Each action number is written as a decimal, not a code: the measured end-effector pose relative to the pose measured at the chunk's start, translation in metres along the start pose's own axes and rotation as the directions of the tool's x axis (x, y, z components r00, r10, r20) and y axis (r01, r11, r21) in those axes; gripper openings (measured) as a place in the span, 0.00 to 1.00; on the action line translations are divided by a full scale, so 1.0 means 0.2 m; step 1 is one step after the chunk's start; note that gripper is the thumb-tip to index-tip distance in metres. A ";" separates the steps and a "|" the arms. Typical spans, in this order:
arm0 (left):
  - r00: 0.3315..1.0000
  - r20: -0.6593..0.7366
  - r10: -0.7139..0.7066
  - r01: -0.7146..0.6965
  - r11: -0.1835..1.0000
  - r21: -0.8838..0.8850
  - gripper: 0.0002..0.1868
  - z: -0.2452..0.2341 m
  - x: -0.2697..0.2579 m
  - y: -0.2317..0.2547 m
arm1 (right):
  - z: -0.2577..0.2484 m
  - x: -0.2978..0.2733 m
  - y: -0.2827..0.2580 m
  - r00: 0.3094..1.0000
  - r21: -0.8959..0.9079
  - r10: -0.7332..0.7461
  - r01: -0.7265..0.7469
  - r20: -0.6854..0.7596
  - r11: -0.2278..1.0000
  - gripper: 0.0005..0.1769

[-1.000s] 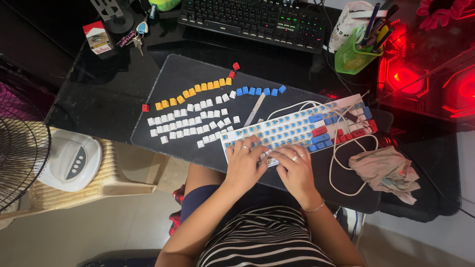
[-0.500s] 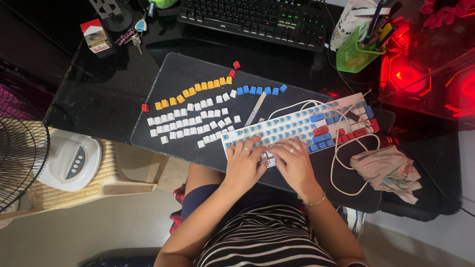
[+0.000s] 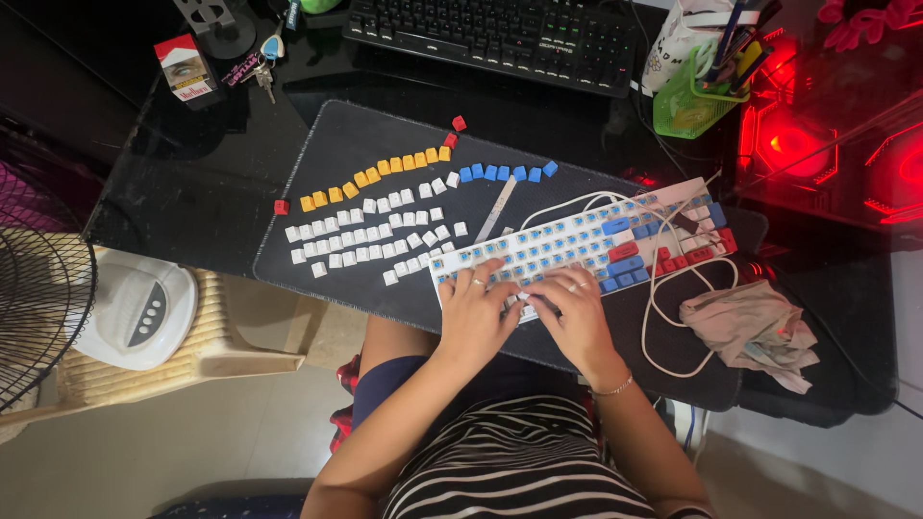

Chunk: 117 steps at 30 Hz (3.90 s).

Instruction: The person wipes a mechanical keyboard with a cloth, then installs white keycaps one by one onto the keyboard. The person picks up keycaps from a mat and presses them into place on the keyboard switches.

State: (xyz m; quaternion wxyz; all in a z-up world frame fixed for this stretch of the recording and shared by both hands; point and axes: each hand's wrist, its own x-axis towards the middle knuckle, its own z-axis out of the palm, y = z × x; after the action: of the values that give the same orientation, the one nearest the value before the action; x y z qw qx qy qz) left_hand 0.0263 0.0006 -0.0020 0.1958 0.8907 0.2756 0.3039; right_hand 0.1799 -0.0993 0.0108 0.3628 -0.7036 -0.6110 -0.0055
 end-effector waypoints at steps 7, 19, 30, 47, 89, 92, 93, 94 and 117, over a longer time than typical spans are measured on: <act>0.999 -0.014 -0.029 0.029 0.999 -0.022 0.13 0.00 0.04 0.02 | 0.02 -0.04 0.01 0.998 0.078 0.036 -0.033 -0.042 0.996 0.10; 0.999 0.023 -0.041 0.043 0.995 -0.095 0.13 0.01 0.10 0.03 | 0.01 -0.06 -0.01 0.995 0.086 0.074 -0.068 -0.060 0.994 0.12; 0.996 0.002 0.091 -0.091 0.995 -0.035 0.14 -0.06 0.01 0.00 | 0.03 -0.05 -0.01 0.995 -0.088 -0.040 0.032 -0.094 0.996 0.11; 0.997 -0.082 0.003 0.001 0.999 0.050 0.18 -0.20 -0.04 -0.11 | -0.05 -0.03 -0.10 1.000 -0.151 -0.015 0.013 -0.012 0.988 0.19; 1.000 0.003 0.003 -0.003 0.996 -0.092 0.20 0.04 0.07 0.09 | -0.07 -0.08 0.00 0.996 -0.166 -0.062 0.050 -0.071 0.985 0.23; 0.996 -0.010 0.087 -0.087 0.995 -0.057 0.18 0.01 0.04 0.07 | -0.09 -0.08 -0.03 0.997 -0.237 -0.074 0.064 -0.034 0.969 0.22; 0.996 0.000 0.095 -0.095 0.995 -0.037 0.17 0.01 0.04 0.07 | -0.09 -0.07 -0.04 0.994 -0.275 -0.102 0.091 -0.026 0.957 0.21; 0.995 0.010 0.103 -0.102 0.995 -0.017 0.17 0.01 0.04 0.06 | -0.08 -0.07 -0.06 0.991 -0.311 -0.130 0.119 -0.018 0.943 0.20; 0.950 -0.248 -0.188 0.258 0.922 0.290 0.15 -0.36 -0.05 -0.42 | -0.09 -0.01 -0.15 0.993 -0.079 -0.034 0.025 -0.114 0.997 0.14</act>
State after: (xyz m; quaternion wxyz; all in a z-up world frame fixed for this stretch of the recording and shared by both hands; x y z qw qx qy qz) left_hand -0.0583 0.0716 0.0032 0.0519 0.8350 0.4407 0.3254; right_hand 0.1614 -0.1106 0.0389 0.3699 -0.7065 -0.5987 -0.0751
